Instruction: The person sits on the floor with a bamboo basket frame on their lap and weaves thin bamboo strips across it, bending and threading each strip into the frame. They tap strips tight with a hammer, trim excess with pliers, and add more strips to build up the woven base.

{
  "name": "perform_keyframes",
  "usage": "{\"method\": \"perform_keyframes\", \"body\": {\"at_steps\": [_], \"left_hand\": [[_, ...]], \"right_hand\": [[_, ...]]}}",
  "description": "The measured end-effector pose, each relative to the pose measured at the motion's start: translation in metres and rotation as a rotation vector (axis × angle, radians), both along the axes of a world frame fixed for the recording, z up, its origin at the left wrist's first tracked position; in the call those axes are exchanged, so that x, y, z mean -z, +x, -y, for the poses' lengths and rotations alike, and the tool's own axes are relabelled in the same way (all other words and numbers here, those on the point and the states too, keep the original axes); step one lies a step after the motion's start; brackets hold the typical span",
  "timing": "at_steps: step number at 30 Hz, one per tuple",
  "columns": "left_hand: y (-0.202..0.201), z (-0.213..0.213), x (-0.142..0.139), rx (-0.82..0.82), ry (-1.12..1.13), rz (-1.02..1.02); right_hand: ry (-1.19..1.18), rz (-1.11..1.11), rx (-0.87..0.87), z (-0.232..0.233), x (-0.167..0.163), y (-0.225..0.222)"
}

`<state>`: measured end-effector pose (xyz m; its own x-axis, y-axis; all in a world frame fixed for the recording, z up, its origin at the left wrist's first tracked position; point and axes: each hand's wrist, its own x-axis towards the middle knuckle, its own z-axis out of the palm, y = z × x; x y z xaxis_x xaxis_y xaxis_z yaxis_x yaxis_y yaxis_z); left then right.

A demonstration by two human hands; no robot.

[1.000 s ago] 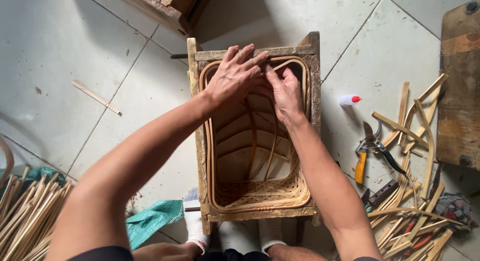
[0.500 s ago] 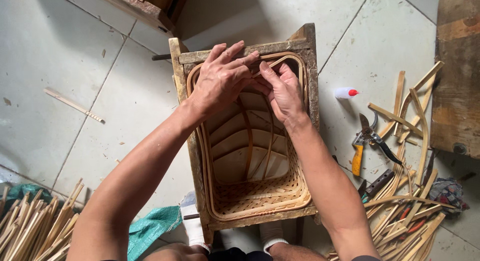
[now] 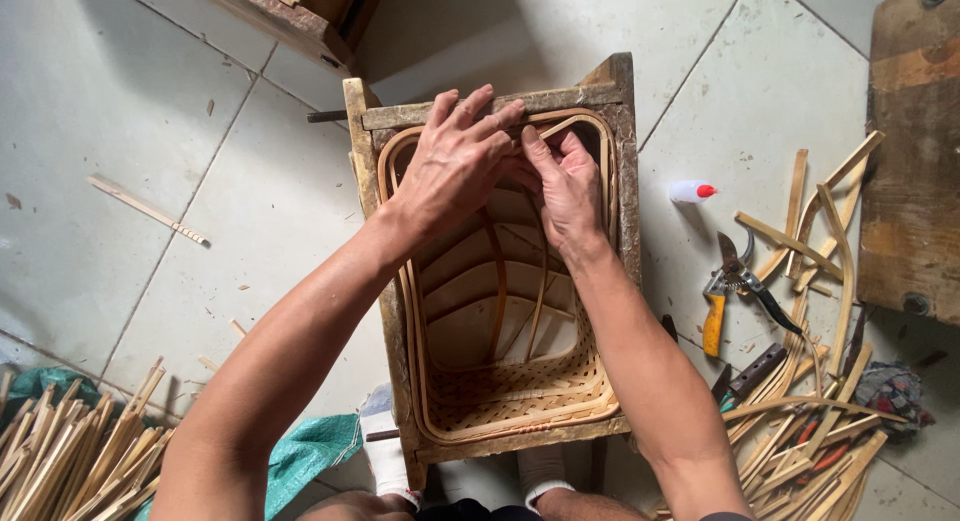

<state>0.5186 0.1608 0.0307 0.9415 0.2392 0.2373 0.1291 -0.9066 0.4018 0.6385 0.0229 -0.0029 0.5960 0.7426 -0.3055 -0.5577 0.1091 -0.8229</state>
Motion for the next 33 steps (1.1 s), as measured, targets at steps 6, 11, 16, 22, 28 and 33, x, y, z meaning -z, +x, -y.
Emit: {"method": "perform_keyframes", "body": {"at_steps": [6,11,16,22,28,33], "left_hand": [[0.009,0.002,-0.001,-0.003,-0.043,-0.118],[0.021,0.012,-0.016,-0.080,0.032,-0.217],[0.024,0.017,-0.036,-0.179,-0.129,-0.266],[0.028,0.015,-0.035,-0.117,0.122,-0.249],[0.026,0.010,-0.015,-0.061,0.004,-0.274],[0.024,-0.007,0.003,0.011,0.176,0.012]], "right_hand": [[-0.357,0.304,-0.080,0.025,-0.007,-0.038],[-0.401,0.405,-0.303,-0.015,-0.001,-0.080],[-0.284,0.496,-0.412,-0.072,0.014,-0.080],[-0.298,0.536,-0.526,-0.061,0.019,-0.083],[-0.300,0.593,-0.576,-0.065,0.018,-0.091],[-0.319,0.788,-0.620,-0.036,-0.021,-0.074]]}}
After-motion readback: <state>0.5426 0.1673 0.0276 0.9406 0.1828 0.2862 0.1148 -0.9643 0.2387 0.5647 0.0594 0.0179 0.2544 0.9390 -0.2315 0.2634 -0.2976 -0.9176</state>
